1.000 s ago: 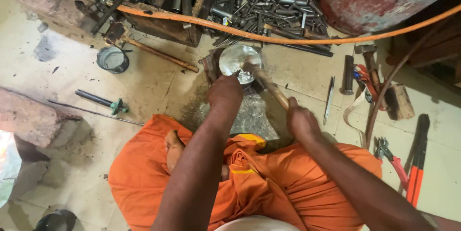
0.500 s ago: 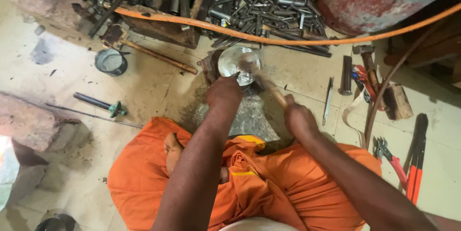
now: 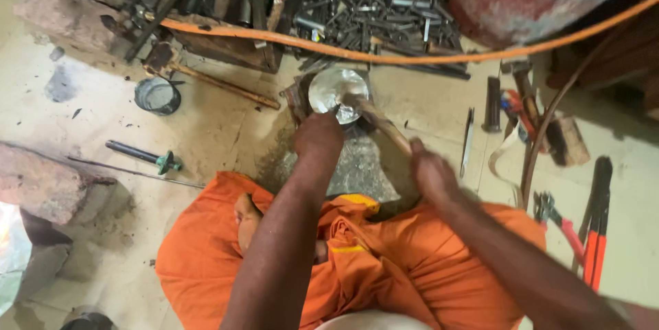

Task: The person sits on the floor of a metal workshop and heats a small metal piece with a blowtorch flame, then holds it on a small anvil block and repeatedly strikes it with a hammer to shape it. The person alternates between heating the metal over the torch flame and hammering it, repositioning the piece between strikes.

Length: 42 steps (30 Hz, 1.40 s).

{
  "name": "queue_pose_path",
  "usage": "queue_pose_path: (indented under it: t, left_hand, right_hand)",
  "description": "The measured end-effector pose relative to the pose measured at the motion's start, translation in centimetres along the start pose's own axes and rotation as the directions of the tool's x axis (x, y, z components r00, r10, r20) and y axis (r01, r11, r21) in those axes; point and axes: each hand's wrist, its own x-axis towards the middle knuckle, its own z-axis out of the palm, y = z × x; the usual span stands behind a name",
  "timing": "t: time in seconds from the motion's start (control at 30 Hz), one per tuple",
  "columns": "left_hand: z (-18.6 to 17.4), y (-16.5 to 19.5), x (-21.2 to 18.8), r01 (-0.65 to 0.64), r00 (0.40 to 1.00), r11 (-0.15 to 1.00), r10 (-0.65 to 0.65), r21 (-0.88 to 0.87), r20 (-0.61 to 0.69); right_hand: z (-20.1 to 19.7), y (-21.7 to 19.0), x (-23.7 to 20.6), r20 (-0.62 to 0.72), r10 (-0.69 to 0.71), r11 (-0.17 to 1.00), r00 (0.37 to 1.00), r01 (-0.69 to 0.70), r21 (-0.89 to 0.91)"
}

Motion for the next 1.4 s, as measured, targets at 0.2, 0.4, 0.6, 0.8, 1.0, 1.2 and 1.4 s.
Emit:
queue_pose_path:
  t: [0.2,0.4,0.6,0.8,1.0,1.2,1.4]
  left_hand:
    - [-0.5,-0.3,-1.2,-0.017,0.999,0.999,0.018,-0.046,0.032]
    - [-0.9,0.0,-1.0,0.01,0.999,1.0,-0.01,-0.003,0.047]
    - [-1.9,-0.5,-1.1,-0.005,1.0,0.997,0.003,0.082,0.027]
    - [-2.4,-2.2,-0.2,-0.091,0.989,0.994,0.097,0.059,-0.111]
    - [-5.3,-4.0,2.9,-0.374,0.918,0.856,0.397,0.357,0.01]
    - [-7.5,-4.5,5.9,-0.456,0.884,0.848,0.466,0.269,0.031]
    - [-7.9,-7.7,3.7,-0.193,0.935,0.963,0.239,-0.189,0.263]
  right_hand:
    - [-5.8,5.5,0.0,-0.578,-0.101,0.972,0.81,0.204,0.116]
    - [-7.9,1.9,1.5,-0.857,-0.088,0.914,0.507,0.384,0.133]
    - [1.7,2.9,-1.3,-0.05,0.07,0.992,0.996,-0.065,0.108]
    - [-0.9,3.1,-3.5,-0.055,0.205,0.725,0.977,-0.114,0.679]
    - [0.6,0.6,-2.7,0.383,0.217,0.21,0.898,-0.426,0.88]
    - [2.6,2.3,-1.8,0.604,-0.003,0.007,0.797,-0.604,0.797]
    - [2.5,1.6,0.2,0.619,-0.082,0.045,0.781,-0.618,0.785]
